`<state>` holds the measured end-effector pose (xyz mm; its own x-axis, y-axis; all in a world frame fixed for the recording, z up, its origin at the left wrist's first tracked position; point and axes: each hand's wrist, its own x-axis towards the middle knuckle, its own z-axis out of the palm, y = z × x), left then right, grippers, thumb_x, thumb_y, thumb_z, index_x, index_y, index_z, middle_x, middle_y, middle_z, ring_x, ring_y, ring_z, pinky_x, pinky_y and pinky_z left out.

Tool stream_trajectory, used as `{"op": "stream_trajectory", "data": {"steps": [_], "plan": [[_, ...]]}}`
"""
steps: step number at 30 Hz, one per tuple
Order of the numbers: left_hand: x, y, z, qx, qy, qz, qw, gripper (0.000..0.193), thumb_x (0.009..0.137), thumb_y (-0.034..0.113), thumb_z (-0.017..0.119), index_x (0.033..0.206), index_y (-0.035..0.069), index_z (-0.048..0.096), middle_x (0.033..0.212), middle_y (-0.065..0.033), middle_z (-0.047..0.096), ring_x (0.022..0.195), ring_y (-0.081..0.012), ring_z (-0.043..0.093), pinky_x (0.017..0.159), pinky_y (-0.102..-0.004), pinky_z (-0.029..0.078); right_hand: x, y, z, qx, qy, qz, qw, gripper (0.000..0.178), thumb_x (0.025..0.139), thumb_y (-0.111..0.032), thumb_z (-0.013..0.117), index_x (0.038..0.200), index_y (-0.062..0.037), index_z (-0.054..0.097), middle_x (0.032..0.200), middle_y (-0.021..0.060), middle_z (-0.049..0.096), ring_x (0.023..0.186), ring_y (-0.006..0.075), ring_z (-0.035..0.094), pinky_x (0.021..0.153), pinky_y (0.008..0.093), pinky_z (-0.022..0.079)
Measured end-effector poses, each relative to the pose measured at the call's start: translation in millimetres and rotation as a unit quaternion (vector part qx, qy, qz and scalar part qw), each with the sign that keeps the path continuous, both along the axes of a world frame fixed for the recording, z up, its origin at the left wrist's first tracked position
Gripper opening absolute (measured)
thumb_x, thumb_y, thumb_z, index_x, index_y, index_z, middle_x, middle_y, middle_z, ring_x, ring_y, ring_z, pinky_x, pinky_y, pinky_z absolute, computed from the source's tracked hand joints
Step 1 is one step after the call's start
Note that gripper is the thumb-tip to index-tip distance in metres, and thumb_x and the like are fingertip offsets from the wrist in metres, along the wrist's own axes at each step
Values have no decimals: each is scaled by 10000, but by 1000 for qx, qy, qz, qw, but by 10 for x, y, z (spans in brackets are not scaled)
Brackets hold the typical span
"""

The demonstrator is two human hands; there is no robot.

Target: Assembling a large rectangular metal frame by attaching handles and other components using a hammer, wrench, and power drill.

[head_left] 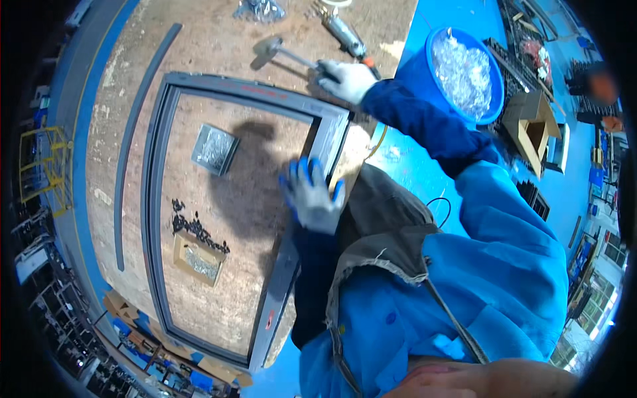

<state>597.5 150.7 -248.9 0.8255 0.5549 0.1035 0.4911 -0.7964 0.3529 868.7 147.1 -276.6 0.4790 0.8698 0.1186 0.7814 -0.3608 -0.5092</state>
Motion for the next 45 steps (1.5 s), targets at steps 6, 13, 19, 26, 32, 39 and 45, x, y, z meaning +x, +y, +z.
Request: {"op": "stream_trajectory", "data": {"steps": [6, 13, 19, 26, 32, 39, 45], "plan": [[-768, -327, -141, 53, -53, 168, 983, 546, 809, 447, 557, 1178, 52, 485, 1150, -187, 502, 1113, -386, 461, 998, -578, 276, 1243, 428, -72, 156, -137, -91, 974, 266, 845, -327, 523, 983, -134, 643, 932, 137, 627, 843, 336, 604, 740, 430, 485], [-1429, -750, -66, 30, 110, 298, 948, 604, 822, 409, 558, 1281, 37, 429, 1274, -176, 456, 1229, -402, 378, 1047, -571, 225, 3835, 334, -563, -191, -64, -190, 961, 431, 931, -361, 312, 1125, -105, 599, 1126, 191, 596, 1050, 352, 565, 871, 431, 457], [-1424, -952, 6, -26, 161, 335, 928, 598, 718, 241, 657, 1271, 108, 474, 1305, -146, 443, 1244, -355, 379, 1049, -537, 233, 5023, 257, -1056, -289, -368, -36, 883, 374, 911, -402, 359, 1135, -190, 571, 1141, 143, 594, 1008, 347, 583, 850, 469, 463], [-1894, -1377, -8, 40, 128, 414, 900, 557, 768, 305, 627, 1257, 88, 473, 1253, -154, 482, 1186, -348, 445, 1016, -548, 287, 4179, 381, -1174, -208, -197, -143, 947, 380, 931, -259, 427, 1215, -24, 520, 1007, 141, 653, 791, 205, 641, 663, 316, 506], [-3018, -1602, -42, 137, 86, 469, 868, 458, 842, 246, 593, 1230, 38, 464, 1242, -172, 485, 1132, -364, 471, 978, -510, 340, 2957, -3, -1084, 139, 127, -179, 966, 313, 826, -80, 519, 1107, 57, 534, 840, 184, 655, 670, 261, 644, 608, 368, 534], [-4514, -1184, -189, 173, 40, 420, 890, 647, 753, 407, 678, 1251, 49, 472, 1284, -155, 463, 1168, -345, 457, 1000, -513, 312, -2774, -1077, -180, -90, 717, -9, 691, 265, 882, -115, 529, 1137, -44, 538, 838, 17, 597, 609, 56, 505, 477, 219, 380], [-5151, -694, -412, 90, 15, 268, 959, 741, 591, 499, 735, 1186, 89, 574, 1112, -132, 608, 1045, -332, 558, 959, -444, 380, -4945, -1217, 116, -240, 734, 80, 630, 162, 899, -158, 545, 961, -10, 566, 638, -11, 498, 507, 53, 447, 460, 199, 339]]}}
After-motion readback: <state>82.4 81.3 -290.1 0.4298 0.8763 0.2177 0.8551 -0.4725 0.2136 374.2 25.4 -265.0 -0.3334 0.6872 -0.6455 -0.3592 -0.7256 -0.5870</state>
